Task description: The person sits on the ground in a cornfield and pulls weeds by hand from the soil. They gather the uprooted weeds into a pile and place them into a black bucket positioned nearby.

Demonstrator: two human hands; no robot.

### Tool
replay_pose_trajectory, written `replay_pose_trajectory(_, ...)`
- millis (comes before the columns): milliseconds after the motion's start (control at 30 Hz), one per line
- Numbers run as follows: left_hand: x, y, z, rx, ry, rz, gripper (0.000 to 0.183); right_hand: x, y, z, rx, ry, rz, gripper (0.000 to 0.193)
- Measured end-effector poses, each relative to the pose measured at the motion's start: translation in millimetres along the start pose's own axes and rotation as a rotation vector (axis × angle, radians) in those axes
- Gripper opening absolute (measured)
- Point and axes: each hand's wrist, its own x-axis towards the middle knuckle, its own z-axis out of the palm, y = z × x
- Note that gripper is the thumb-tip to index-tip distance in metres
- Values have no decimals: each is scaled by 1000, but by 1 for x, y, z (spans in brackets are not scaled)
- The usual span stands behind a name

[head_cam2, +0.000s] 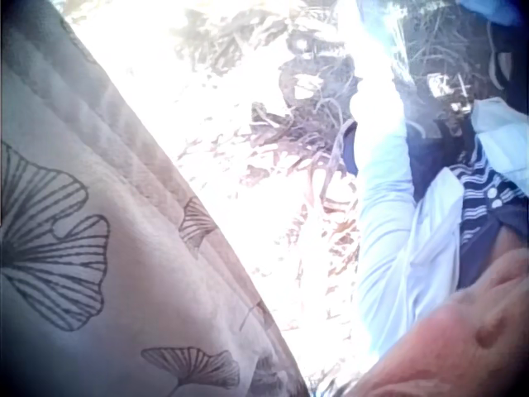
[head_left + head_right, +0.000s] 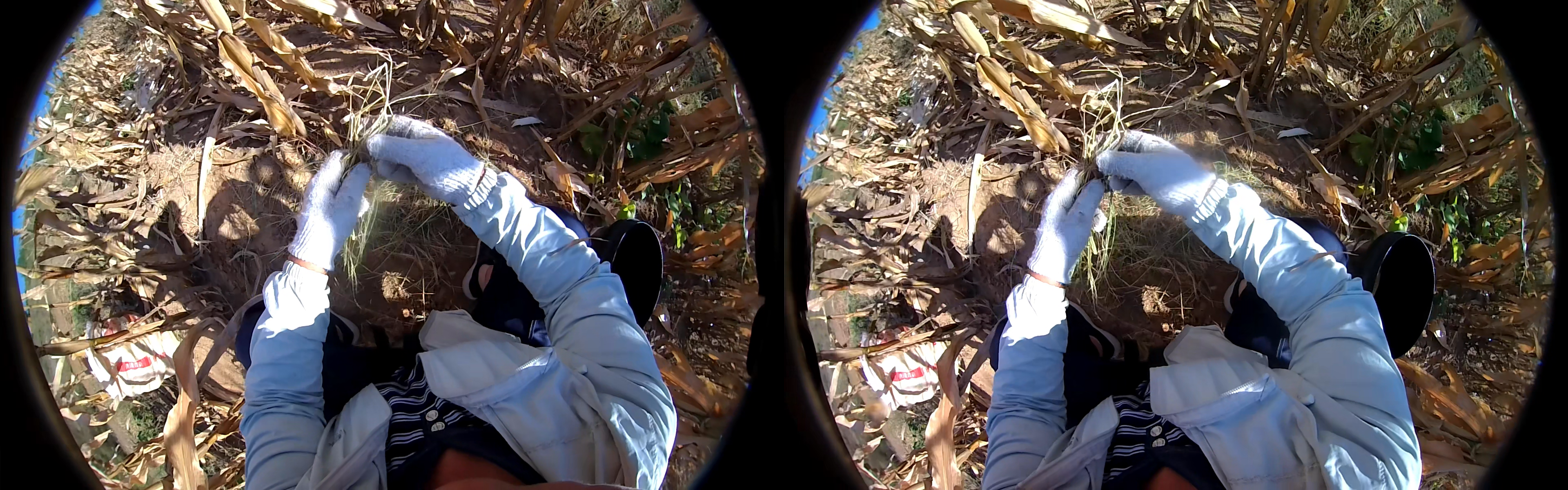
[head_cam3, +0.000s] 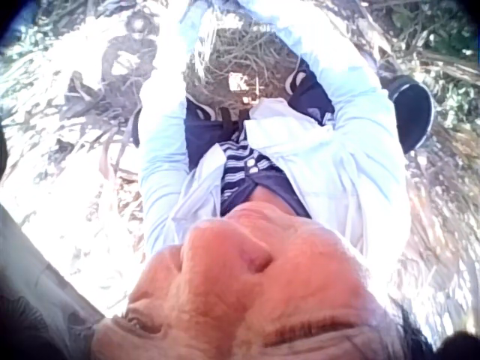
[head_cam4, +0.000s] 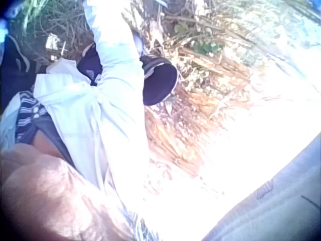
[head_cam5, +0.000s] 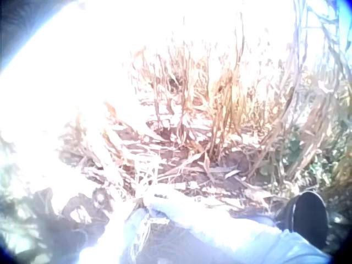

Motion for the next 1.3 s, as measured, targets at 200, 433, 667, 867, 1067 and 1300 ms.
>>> replay_pose_trajectory(200,-11,26,13,-198,-146,-263,53,6,3,-4,24,42,150,35)
replay_pose_trajectory(433,-9,2,7,-139,-211,-193,44,-11,-13,9,66,-122,80,20)
replay_pose_trajectory(667,-23,11,10,-305,-156,-183,41,-2,-2,6,-19,-128,-139,23)
replay_pose_trajectory(867,-11,14,-15,-90,5,-163,15,10,0,-6,-314,-9,-339,34)
replay_pose_trajectory(1067,-8,14,-69,61,444,-87,54,23,19,-28,-270,115,-152,41)
replay_pose_trajectory(1300,-23,-20,-141,-459,517,347,33,34,85,-16,-944,-66,118,59)
